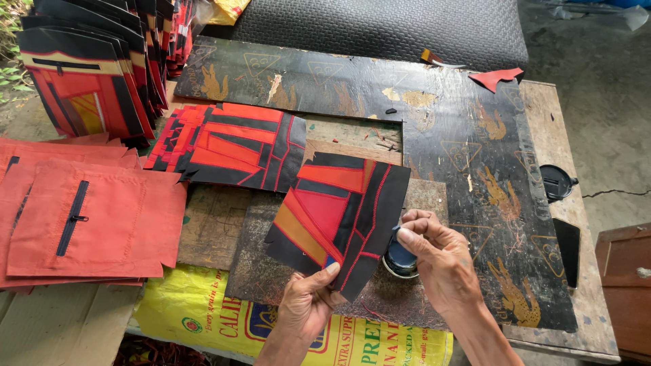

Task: The person repeatedly picks up red and black leather pieces from a stack, applies dark paint along the edges using a small brush, and places each piece back on the stack. The process is repeated continuously throughout the clip.

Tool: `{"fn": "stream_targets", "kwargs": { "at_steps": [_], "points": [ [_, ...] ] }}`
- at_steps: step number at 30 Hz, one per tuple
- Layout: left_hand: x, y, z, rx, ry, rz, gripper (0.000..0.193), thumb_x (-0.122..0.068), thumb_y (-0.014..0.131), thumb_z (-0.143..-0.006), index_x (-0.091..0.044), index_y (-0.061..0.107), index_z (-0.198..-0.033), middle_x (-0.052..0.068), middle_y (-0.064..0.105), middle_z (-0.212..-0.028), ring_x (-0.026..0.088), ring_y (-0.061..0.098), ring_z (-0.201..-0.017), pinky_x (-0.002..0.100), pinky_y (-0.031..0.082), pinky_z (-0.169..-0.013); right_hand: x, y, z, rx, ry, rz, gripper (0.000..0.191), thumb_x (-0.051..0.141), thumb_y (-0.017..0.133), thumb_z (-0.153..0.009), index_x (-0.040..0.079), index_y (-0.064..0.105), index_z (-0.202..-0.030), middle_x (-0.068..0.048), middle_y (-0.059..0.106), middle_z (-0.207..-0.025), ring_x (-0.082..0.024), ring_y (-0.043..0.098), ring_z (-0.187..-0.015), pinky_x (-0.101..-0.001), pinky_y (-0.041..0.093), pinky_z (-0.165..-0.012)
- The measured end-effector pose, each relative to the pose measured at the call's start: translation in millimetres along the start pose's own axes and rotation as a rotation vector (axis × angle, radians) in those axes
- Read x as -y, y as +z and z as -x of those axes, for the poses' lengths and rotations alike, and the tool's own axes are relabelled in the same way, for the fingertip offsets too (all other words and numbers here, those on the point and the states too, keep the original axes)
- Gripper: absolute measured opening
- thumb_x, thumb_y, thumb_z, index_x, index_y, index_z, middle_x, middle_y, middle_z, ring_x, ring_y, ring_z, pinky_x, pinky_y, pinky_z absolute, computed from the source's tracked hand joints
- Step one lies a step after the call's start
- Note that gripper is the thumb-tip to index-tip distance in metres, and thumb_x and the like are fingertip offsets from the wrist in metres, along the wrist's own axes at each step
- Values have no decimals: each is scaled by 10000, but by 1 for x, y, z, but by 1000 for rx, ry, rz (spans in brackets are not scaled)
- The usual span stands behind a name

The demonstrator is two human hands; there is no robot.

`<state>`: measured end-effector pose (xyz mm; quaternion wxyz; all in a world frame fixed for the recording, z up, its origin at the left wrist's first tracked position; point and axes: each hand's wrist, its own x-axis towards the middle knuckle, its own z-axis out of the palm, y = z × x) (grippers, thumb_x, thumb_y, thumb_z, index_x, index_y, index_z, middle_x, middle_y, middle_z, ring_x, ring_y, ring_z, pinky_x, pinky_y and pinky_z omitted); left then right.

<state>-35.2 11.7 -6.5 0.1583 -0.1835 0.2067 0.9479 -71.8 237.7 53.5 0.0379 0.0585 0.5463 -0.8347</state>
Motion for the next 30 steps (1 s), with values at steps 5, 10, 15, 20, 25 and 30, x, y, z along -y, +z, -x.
{"fn": "stream_targets", "kwargs": {
  "at_steps": [5, 10, 15, 20, 25, 30],
  "points": [
    [2, -3, -4, -19, 19, 13, 158, 62, 634, -902, 138, 653, -1038, 277, 749, -956, 305, 777, -819, 409, 702, -683, -4, 5, 5, 38, 2, 30, 102, 62, 801, -820, -7, 742, -869, -82, 578, -1159, -164, 563, -1101, -344, 435, -994],
    [5, -5, -11, 6, 66, 16, 141, 50, 652, -911, 131, 683, -1023, 260, 752, -939, 288, 778, -798, 392, 689, -644, -8, 9, 11, 43, 39, 37, 110, 47, 802, -798, -4, 735, -869, -52, 548, -1192, -143, 548, -1092, -331, 421, -975],
    [8, -1, -15, -52, 68, 31, 157, 30, 660, -910, 140, 676, -1021, 255, 765, -947, 293, 780, -814, 393, 684, -661, -9, 12, 11, 65, 17, 43, 100, 42, 791, -817, -19, 736, -874, -47, 541, -1190, -142, 543, -1103, -321, 424, -984],
    [9, 7, -17, -40, 104, 52, 131, 44, 656, -904, 111, 676, -1015, 246, 759, -935, 296, 778, -816, 417, 690, -689, -11, 17, 13, 48, -15, 46, 102, 46, 791, -823, -19, 730, -872, -53, 552, -1183, -142, 546, -1109, -307, 419, -985],
    [9, 18, -22, -20, 112, 101, 87, 57, 652, -919, 99, 669, -992, 244, 755, -937, 302, 772, -825, 422, 691, -702, -12, 21, 16, 41, 3, 88, 119, 61, 802, -805, -20, 734, -860, -55, 555, -1174, -152, 554, -1083, -310, 438, -931],
    [9, 23, -23, -60, 137, 134, 105, 54, 643, -906, 119, 661, -987, 217, 758, -948, 281, 772, -838, 418, 692, -728, -16, 28, 28, 49, -9, 230, 129, 77, 816, -784, -22, 751, -834, -51, 540, -1185, -138, 551, -1115, -305, 453, -962]
  ]
}}
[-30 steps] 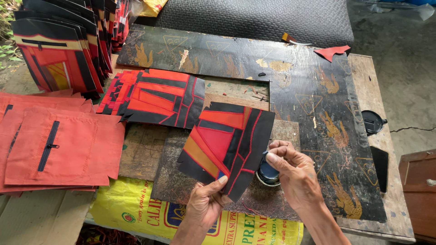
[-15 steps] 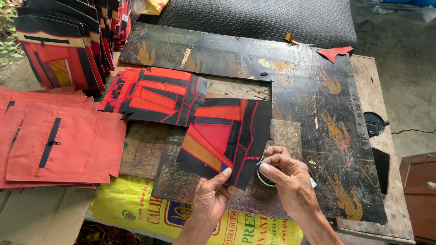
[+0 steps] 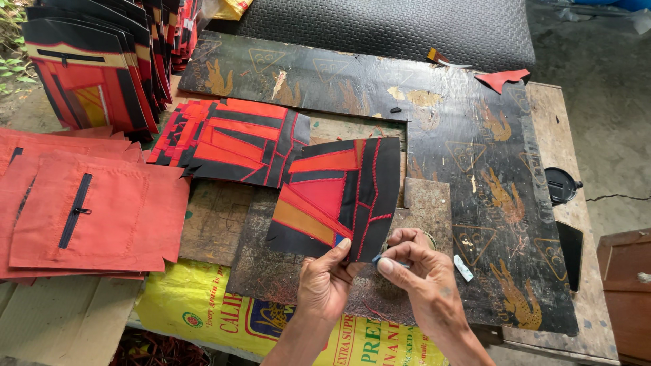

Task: The person repeatedly picks up red and black leather pieces from a stack, applies dark paint along the edges using a small brush, and places each piece back on the stack. The process is repeated continuously throughout the clip.

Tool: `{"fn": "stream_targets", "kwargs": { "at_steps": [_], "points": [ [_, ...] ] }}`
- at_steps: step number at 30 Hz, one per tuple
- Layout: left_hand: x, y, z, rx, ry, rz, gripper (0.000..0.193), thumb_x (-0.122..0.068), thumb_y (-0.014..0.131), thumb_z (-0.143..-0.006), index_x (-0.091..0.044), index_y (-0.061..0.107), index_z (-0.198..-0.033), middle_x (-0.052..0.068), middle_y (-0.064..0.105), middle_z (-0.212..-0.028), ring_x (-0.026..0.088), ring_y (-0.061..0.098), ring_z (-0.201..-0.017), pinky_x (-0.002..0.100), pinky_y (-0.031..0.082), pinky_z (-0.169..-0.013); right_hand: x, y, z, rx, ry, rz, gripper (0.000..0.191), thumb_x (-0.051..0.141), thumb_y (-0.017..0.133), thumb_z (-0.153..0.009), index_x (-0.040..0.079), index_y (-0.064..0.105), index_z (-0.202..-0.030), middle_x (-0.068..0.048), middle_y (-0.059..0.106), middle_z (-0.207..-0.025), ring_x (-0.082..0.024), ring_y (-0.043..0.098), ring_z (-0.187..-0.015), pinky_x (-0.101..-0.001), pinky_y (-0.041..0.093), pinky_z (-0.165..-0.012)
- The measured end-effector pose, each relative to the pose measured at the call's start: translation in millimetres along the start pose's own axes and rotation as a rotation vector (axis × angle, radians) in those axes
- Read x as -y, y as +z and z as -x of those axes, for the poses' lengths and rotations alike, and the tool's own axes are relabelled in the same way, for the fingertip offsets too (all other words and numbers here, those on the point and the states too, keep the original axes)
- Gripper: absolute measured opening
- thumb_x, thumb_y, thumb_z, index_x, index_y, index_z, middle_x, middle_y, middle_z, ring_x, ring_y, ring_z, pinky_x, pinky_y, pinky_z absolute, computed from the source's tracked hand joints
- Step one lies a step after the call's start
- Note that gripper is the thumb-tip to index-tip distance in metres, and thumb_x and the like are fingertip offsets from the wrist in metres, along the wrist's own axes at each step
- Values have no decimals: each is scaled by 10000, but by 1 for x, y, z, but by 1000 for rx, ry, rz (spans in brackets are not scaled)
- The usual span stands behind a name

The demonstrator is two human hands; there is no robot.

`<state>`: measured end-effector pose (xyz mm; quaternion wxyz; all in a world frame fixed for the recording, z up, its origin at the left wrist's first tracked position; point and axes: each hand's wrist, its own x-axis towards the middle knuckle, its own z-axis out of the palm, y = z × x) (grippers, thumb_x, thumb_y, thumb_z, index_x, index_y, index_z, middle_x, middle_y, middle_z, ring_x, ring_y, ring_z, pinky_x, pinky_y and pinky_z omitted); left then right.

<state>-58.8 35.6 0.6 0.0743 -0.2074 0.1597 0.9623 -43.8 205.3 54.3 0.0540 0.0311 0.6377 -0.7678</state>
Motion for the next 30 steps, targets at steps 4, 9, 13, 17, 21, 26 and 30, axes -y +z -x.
{"fn": "stream_targets", "kwargs": {
  "at_steps": [4, 9, 13, 17, 21, 26, 30],
  "points": [
    [-1, -1, -1, 10, 17, -4, 97, 47, 652, -928, 125, 661, -986, 213, 750, -951, 278, 769, -839, 410, 689, -741, 3, 1, 4, 18, -30, 39, 131, 80, 816, -785, -28, 759, -833, -55, 529, -1191, -140, 538, -1135, -294, 445, -954],
    [-3, -2, -1, -6, 2, -28, 90, 42, 645, -914, 102, 682, -969, 207, 758, -942, 270, 770, -830, 405, 691, -736, 4, 3, -1, -3, -18, 6, 148, 96, 825, -784, -19, 749, -835, -48, 523, -1183, -134, 545, -1108, -279, 468, -927],
    [-3, 0, 1, 37, -8, -16, 70, 52, 658, -937, 91, 678, -992, 211, 753, -953, 269, 769, -838, 411, 682, -702, 6, -1, -8, -88, -8, 82, 120, 94, 805, -791, -8, 759, -833, -38, 543, -1192, -125, 550, -984, -274, 476, -814],
    [-3, 2, 3, 27, -10, -19, 106, 54, 640, -910, 92, 682, -1000, 216, 754, -958, 278, 770, -840, 413, 689, -719, 7, -4, -13, -53, -49, -45, 124, 87, 802, -814, -12, 744, -861, -47, 537, -1187, -110, 554, -1015, -260, 473, -870],
    [-6, 0, 2, 30, 7, 0, 93, 54, 640, -909, 110, 675, -974, 222, 754, -952, 284, 772, -838, 418, 696, -732, -1, 4, -4, 9, -50, -16, 149, 92, 824, -794, -20, 747, -855, -54, 529, -1166, -109, 560, -1057, -267, 476, -907],
    [-5, -7, 2, 32, -18, -35, 75, 59, 655, -921, 111, 676, -972, 234, 757, -943, 283, 773, -817, 412, 691, -690, 1, -6, -14, -71, -52, -25, 148, 102, 811, -811, -25, 743, -847, -55, 547, -1193, -141, 560, -993, -283, 474, -861],
    [-7, -15, 7, 26, -61, -65, 114, 49, 654, -904, 113, 693, -990, 250, 756, -929, 290, 776, -804, 397, 693, -663, 5, -17, -27, -92, -101, -80, 146, 92, 793, -830, -29, 737, -888, -92, 560, -1196, -166, 564, -1058, -310, 473, -952]
  ]
}}
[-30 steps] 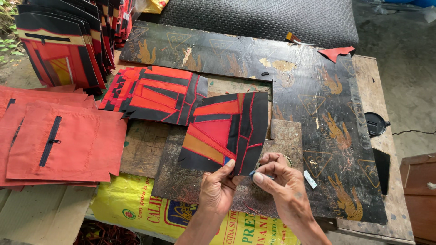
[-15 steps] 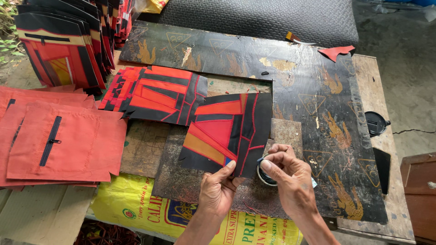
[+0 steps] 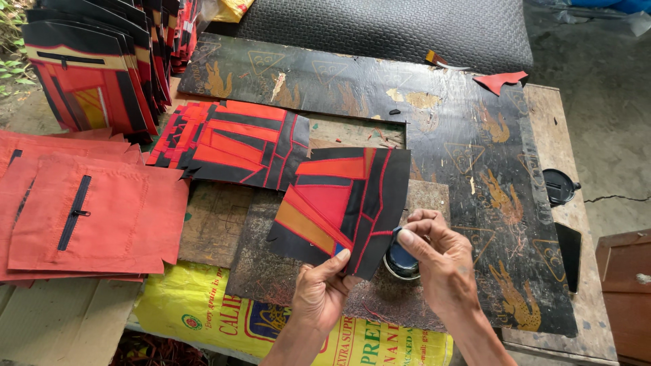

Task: The person repeatedly picks up red and black leather pieces from a stack, applies dark paint along the edges using a small brush, and places each piece back on the stack. The process is repeated continuously throughout the clip.

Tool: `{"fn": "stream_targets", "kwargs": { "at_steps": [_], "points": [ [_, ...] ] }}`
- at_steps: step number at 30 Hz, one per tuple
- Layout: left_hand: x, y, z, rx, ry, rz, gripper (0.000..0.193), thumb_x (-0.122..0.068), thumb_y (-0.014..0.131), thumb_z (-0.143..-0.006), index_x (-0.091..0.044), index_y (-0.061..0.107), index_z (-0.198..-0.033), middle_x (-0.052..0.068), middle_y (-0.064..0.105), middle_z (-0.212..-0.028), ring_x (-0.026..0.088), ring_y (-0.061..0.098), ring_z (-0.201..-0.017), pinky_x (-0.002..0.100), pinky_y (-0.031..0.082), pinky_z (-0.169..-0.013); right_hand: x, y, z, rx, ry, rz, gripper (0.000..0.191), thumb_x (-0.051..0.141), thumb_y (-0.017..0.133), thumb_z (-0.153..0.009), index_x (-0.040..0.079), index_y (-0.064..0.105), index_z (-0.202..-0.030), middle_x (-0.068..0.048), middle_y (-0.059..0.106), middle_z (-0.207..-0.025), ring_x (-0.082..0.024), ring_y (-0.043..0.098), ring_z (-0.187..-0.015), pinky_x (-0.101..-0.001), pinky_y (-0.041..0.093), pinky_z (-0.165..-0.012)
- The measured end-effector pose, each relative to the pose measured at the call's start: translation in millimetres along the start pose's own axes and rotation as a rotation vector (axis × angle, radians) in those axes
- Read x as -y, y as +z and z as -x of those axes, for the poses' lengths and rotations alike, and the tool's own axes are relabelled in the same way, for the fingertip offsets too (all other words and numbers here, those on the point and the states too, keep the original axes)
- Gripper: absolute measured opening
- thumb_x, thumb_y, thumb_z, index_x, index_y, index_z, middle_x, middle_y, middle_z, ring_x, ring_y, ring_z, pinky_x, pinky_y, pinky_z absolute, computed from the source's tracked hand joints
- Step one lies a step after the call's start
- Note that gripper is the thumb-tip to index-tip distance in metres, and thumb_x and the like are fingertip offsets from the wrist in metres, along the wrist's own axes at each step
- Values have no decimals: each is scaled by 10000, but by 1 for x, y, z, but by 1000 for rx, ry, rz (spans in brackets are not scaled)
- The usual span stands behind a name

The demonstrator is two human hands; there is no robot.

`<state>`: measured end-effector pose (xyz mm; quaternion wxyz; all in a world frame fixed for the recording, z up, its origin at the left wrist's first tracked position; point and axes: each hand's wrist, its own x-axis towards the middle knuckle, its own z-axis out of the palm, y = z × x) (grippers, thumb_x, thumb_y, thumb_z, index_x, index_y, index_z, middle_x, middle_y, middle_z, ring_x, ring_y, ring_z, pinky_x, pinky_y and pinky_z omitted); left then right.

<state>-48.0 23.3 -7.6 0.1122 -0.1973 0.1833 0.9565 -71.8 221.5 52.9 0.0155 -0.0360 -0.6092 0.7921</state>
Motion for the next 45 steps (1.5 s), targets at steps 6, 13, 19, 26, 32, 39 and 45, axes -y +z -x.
{"fn": "stream_targets", "kwargs": {
  "at_steps": [6, 13, 19, 26, 32, 39, 45],
  "points": [
    [-8, 2, 13, 6, -36, -49, 217, 72, 645, -878, 137, 645, -1085, 269, 750, -967, 289, 778, -811, 402, 701, -671, 3, -10, -10, -22, -38, -70, 130, 58, 780, -833, -31, 729, -914, -106, 559, -1206, -168, 553, -1139, -340, 457, -1006],
    [-18, 3, 28, 68, -90, -117, 363, 53, 646, -845, 27, 622, -1206, 166, 767, -943, 219, 782, -759, 362, 692, -635, 8, -25, -24, -38, -60, -202, 70, -25, 729, -882, -42, 727, -949, -88, 556, -1197, -158, 542, -1120, -313, 441, -972],
    [-25, -17, 34, 178, -112, -154, 296, 50, 658, -939, 97, 617, -1229, 201, 757, -912, 226, 761, -735, 333, 665, -595, 4, -34, -26, -72, -71, -256, 74, -37, 717, -875, -21, 720, -947, -78, 598, -1166, -139, 579, -1073, -288, 462, -994],
    [-72, -18, 26, 34, 55, -275, 489, 83, 669, -768, 36, 613, -1251, 202, 758, -1041, 256, 778, -828, 359, 690, -672, 4, -42, -27, -197, -89, 100, 145, 77, 779, -853, 45, 755, -993, -98, 631, -1090, -192, 553, -1048, -341, 459, -950],
    [-123, -8, -56, 10, 614, -526, 420, 65, 652, -870, 73, 530, -1271, 173, 676, -1136, 267, 747, -896, 435, 697, -668, 3, -35, 4, -20, -352, 1174, 176, 216, 864, -715, 157, 810, -872, -50, 586, -1142, -246, 432, -1174, -448, 333, -1002],
    [-133, -19, -128, -14, 585, -597, 259, 62, 671, -896, 132, 582, -1129, 197, 697, -1041, 295, 755, -832, 474, 718, -664, -6, -31, 10, 22, -314, 1258, 150, 211, 856, -700, 166, 808, -835, -31, 588, -1161, -244, 406, -1196, -434, 265, -955],
    [-152, -43, -132, -202, 521, -686, 194, 19, 696, -895, 68, 598, -1055, 188, 705, -940, 285, 741, -711, 419, 688, -579, -10, -41, 3, 52, -342, 1264, 161, 196, 853, -695, 173, 802, -846, -25, 587, -1151, -252, 417, -1184, -445, 277, -962]
  ]
}}
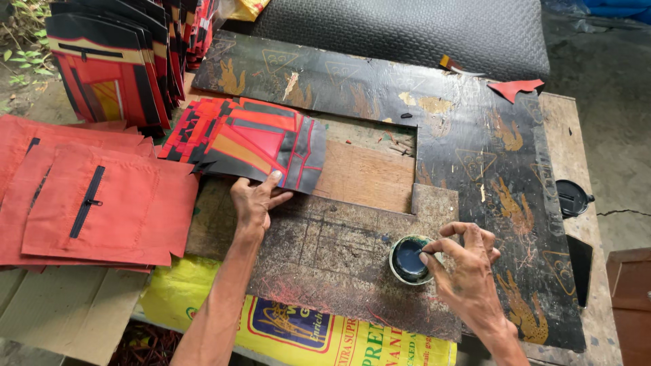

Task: The person repeatedly picks up red and black leather pieces from a stack, applies dark paint along the edges using a small brush, and places each piece back on the stack. The process is repeated continuously throughout the clip.

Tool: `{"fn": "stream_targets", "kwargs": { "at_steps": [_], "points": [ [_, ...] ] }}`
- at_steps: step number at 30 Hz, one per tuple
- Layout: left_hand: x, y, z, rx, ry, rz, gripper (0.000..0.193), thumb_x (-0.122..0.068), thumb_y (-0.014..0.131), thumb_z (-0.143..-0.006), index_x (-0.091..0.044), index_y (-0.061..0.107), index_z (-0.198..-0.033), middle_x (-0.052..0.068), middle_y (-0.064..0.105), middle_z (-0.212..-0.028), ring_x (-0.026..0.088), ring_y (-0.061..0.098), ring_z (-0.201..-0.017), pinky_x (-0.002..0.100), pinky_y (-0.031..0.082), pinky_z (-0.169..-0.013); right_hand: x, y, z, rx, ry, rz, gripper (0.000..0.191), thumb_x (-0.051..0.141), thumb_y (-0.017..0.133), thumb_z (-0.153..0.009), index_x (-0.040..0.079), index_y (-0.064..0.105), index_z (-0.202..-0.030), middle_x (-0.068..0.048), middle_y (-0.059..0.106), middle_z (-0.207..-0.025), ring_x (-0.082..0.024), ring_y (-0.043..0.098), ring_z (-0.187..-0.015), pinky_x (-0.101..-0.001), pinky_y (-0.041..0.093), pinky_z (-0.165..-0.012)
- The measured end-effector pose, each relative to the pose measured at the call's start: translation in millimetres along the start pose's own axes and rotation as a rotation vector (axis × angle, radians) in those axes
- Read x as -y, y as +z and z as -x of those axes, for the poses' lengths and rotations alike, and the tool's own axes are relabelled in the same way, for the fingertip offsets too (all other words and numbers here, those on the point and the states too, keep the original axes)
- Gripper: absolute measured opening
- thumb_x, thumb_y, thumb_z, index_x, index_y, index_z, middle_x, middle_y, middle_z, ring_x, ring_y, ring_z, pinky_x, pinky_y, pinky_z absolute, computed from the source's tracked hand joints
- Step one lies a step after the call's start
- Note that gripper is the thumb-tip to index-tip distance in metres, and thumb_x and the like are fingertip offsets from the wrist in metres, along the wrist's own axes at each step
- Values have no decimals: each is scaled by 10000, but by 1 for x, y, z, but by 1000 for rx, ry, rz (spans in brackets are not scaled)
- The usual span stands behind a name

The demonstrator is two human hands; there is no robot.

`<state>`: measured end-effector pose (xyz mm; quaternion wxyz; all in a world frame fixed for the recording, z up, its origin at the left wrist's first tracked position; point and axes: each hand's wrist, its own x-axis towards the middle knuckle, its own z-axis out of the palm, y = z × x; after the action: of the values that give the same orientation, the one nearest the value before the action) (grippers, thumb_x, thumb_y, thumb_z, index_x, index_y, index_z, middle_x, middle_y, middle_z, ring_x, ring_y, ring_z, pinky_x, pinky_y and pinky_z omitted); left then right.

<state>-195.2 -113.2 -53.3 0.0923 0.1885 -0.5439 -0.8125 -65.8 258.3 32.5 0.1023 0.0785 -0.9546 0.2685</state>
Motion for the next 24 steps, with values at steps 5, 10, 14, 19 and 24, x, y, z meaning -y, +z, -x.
{"fn": "stream_targets", "kwargs": {
  "at_steps": [5, 10, 14, 19, 24],
  "points": [
    [5, -20, -6, -11, 76, -4, 174, 34, 706, -891, 90, 583, -1001, 194, 716, -901, 281, 748, -685, 389, 690, -578, 8, 10, -3, 18, -78, 61, 165, 166, 846, -694, 183, 782, -845, -27, 579, -1169, -264, 431, -1185, -455, 277, -938],
    [7, -38, 2, -41, 4, 55, 234, 0, 733, -909, 115, 548, -997, 218, 711, -877, 296, 769, -697, 378, 698, -595, 12, 19, -3, 32, -200, 116, 183, 123, 840, -674, 210, 777, -822, -44, 578, -1247, -278, 427, -1196, -459, 267, -895],
    [-17, -86, 37, -81, 225, -389, 323, -85, 743, -937, 90, 594, -1165, 201, 725, -935, 258, 752, -713, 352, 659, -600, 6, 25, -9, 66, -280, 140, 175, 88, 829, -624, 197, 772, -748, -50, 570, -1307, -292, 414, -1254, -479, 261, -940],
    [-82, -170, 73, -352, 766, -1085, 378, -37, 749, -1029, 64, 606, -1365, 217, 703, -1256, 308, 723, -1121, 392, 645, -949, 12, 35, -13, 107, -309, 177, 182, 64, 824, -611, 174, 769, -745, -62, 552, -1322, -318, 400, -1272, -498, 252, -985],
    [-110, -232, 95, -477, 650, -1634, 857, -197, 883, -843, 126, 410, -1481, 389, 388, -1551, 581, 288, -1524, 673, 295, -1236, 21, 41, -12, 126, -302, 216, 182, 55, 815, -603, 160, 768, -745, -76, 550, -1325, -335, 394, -1277, -510, 252, -1005]
  ]
}}
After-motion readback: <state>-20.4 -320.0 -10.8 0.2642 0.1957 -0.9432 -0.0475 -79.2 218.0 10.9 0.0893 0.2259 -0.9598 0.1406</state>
